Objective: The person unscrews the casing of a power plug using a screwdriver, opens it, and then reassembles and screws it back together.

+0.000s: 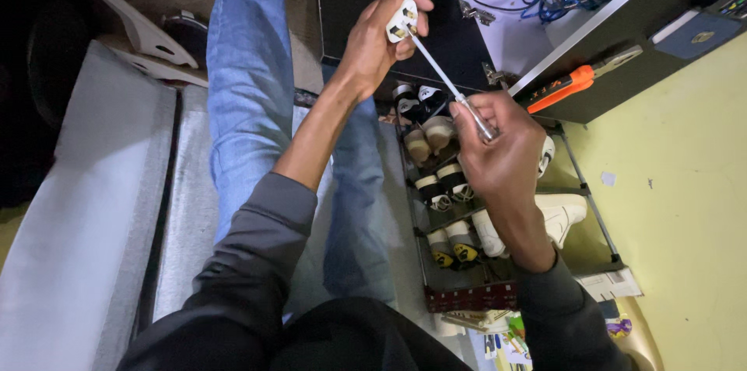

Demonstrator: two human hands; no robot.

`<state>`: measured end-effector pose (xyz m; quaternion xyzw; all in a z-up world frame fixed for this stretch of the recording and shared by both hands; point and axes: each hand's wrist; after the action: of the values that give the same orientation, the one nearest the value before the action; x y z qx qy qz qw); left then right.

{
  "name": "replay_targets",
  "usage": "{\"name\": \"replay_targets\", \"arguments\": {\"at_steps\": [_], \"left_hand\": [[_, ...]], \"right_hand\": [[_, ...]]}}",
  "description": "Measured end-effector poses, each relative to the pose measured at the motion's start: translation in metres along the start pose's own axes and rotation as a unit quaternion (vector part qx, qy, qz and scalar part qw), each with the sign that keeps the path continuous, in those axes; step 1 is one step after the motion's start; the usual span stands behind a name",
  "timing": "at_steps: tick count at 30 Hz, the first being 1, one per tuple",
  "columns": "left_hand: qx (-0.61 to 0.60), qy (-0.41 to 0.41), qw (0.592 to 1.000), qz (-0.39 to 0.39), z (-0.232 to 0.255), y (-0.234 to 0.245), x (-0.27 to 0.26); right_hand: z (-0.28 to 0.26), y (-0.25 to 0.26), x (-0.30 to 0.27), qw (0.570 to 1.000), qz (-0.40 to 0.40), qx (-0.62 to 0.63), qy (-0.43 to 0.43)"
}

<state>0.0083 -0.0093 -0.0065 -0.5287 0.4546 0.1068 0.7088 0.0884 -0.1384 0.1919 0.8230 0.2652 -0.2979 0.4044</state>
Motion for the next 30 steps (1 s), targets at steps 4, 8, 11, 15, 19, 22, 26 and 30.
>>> {"name": "replay_targets", "arguments": {"at_steps": [4, 8, 11, 15, 19, 22, 26, 30], "left_hand": [[0.014, -0.011, 1.0, 0.0, 0.0, -0.004, -0.001], [-0.003, -0.003, 1.0, -0.003, 0.001, -0.005, 0.002], [-0.009, -0.005, 1.0, -0.006, 0.003, -0.006, 0.004], [0.012, -0.01, 1.0, 0.003, 0.001, -0.007, 0.003], [0.032, -0.016, 0.999, -0.011, 0.0, -0.009, 0.006], [0.063, -0.024, 0.998, -0.015, -0.001, -0.011, 0.007], [0.131, -0.028, 0.991, 0.004, -0.003, -0.013, 0.008], [0.132, -0.004, 0.991, -0.008, -0.005, -0.012, 0.006]], "right_hand": [[-0.005, 0.003, 0.0, 1.0, 0.007, -0.004, -0.01], [-0.008, 0.003, 0.001, 1.0, 0.021, -0.008, -0.004], [-0.011, 0.004, 0.004, 1.0, 0.017, -0.005, -0.016], [-0.009, 0.006, 0.006, 0.999, -0.002, -0.018, -0.034], [0.0, 0.01, 0.007, 0.999, 0.0, 0.043, 0.014], [0.009, 0.012, 0.005, 0.984, -0.053, 0.123, -0.114], [0.033, 0.017, 0.009, 0.866, -0.174, 0.32, -0.343], [0.053, 0.019, 0.011, 0.838, -0.196, 0.353, -0.369]]}}
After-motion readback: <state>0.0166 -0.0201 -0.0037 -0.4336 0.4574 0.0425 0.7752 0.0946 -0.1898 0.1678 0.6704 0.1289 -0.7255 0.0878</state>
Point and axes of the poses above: each hand's wrist, its own x-axis towards the middle knuckle, its own y-axis out of the back of the hand, z = x × y, and after that the axes turned 4 degrees about y, right-handed
